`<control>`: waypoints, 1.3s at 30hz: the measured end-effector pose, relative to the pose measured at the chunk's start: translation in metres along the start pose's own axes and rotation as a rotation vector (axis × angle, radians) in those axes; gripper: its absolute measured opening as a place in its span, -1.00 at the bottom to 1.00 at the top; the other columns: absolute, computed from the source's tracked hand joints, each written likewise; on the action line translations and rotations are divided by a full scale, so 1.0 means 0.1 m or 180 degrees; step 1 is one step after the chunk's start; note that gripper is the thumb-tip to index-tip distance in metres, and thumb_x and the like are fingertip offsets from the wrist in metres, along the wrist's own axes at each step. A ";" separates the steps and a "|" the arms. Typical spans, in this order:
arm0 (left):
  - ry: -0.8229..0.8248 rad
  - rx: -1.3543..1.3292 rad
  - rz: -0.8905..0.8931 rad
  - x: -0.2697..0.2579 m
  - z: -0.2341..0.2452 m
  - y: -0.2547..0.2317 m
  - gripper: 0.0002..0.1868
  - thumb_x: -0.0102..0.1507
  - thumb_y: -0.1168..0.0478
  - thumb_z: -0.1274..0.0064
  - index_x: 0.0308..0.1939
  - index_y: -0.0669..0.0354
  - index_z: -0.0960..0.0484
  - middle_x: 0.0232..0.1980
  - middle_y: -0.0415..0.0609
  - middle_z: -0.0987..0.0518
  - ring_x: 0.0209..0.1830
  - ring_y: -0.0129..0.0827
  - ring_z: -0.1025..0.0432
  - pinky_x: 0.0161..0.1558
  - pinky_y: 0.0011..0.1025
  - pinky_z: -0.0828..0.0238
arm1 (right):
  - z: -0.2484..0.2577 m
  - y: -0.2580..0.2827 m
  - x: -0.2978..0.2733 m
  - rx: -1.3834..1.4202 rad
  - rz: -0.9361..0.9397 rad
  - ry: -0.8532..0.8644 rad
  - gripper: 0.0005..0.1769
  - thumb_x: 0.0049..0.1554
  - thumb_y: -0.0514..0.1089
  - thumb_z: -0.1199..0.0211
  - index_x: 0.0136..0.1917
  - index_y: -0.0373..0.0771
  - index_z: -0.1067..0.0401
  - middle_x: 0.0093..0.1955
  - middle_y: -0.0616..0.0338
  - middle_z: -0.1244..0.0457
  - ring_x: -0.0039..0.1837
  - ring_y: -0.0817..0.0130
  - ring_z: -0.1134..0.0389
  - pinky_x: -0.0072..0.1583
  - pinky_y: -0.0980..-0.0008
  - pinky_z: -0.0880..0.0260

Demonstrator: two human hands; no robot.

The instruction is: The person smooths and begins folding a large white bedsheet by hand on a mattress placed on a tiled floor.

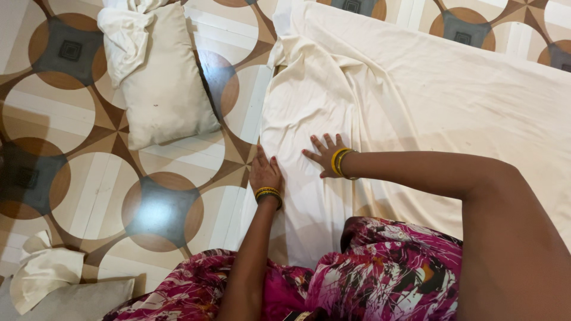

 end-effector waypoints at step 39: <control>-0.0196 0.0115 -0.0136 0.05 -0.11 0.06 -0.32 0.42 -0.07 0.26 0.58 0.07 -0.10 0.29 0.14 -0.44 0.10 -0.08 -0.45 0.08 -0.16 -0.40 | -0.05 -0.01 0.07 0.0055 0.0120 -0.0125 0.12 0.17 0.33 -0.24 0.70 0.21 0.42 0.73 -0.18 0.51 0.66 -0.42 0.34 0.58 -0.19 0.26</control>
Point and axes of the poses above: each hand's wrist, its own x-axis towards the middle knuckle, its own z-axis out of the back of the hand, y = z × x, the point moved 8 cm from there along x, towards the middle knuckle
